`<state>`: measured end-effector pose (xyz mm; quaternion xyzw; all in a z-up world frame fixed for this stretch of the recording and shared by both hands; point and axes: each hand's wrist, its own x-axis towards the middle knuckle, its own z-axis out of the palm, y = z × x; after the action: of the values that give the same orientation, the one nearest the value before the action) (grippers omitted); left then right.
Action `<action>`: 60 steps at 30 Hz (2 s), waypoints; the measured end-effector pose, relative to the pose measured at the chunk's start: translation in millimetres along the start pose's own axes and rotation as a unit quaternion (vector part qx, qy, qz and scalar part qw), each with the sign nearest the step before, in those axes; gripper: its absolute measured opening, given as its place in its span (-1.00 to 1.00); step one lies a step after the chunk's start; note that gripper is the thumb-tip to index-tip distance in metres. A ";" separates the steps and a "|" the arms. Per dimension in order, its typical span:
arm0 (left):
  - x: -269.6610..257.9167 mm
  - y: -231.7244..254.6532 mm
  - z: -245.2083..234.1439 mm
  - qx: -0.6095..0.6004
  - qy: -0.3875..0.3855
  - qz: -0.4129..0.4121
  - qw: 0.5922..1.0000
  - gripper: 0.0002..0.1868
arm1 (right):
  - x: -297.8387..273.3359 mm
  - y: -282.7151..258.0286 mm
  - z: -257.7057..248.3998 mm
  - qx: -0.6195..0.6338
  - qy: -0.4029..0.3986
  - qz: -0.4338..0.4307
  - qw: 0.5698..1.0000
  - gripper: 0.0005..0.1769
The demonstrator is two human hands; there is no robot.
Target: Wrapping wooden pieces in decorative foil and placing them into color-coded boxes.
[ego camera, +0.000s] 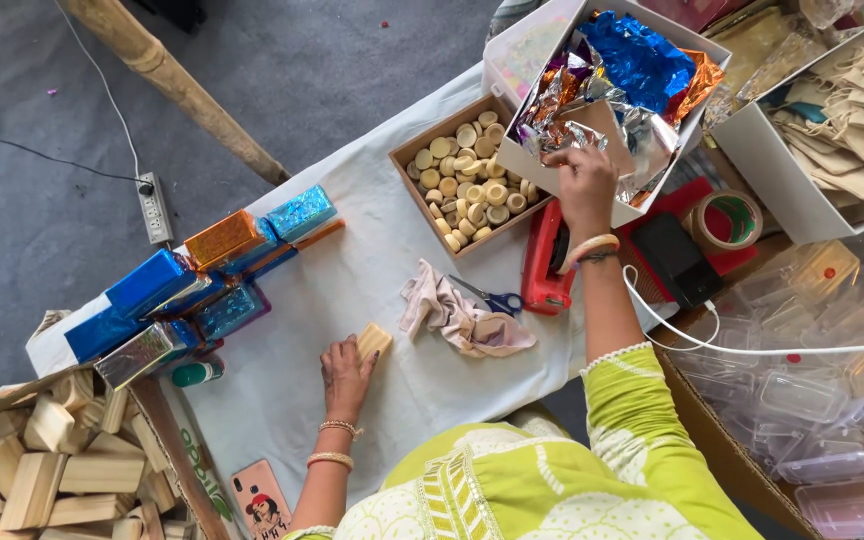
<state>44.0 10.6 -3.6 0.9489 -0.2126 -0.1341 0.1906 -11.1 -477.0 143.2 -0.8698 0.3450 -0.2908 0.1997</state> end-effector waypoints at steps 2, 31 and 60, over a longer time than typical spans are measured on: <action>3.8 8.5 -7.0 -0.005 0.027 0.013 1.000 -0.41 | 2.6 32.4 10.0 0.075 0.029 0.058 0.995 -0.75; 248.3 427.2 -33.9 -0.228 0.008 0.430 0.874 -0.69 | 45.7 52.1 20.5 -0.104 -0.188 0.240 0.947 0.17; 269.1 411.8 -45.0 -0.132 -0.033 0.404 0.905 -0.84 | 42.3 72.4 30.1 -0.065 -0.094 0.250 0.961 -0.53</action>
<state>149.0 -442.6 162.3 0.7429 -0.5644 -0.1032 0.3447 -1.7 -552.3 96.4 -0.7902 0.5494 -0.1254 0.2409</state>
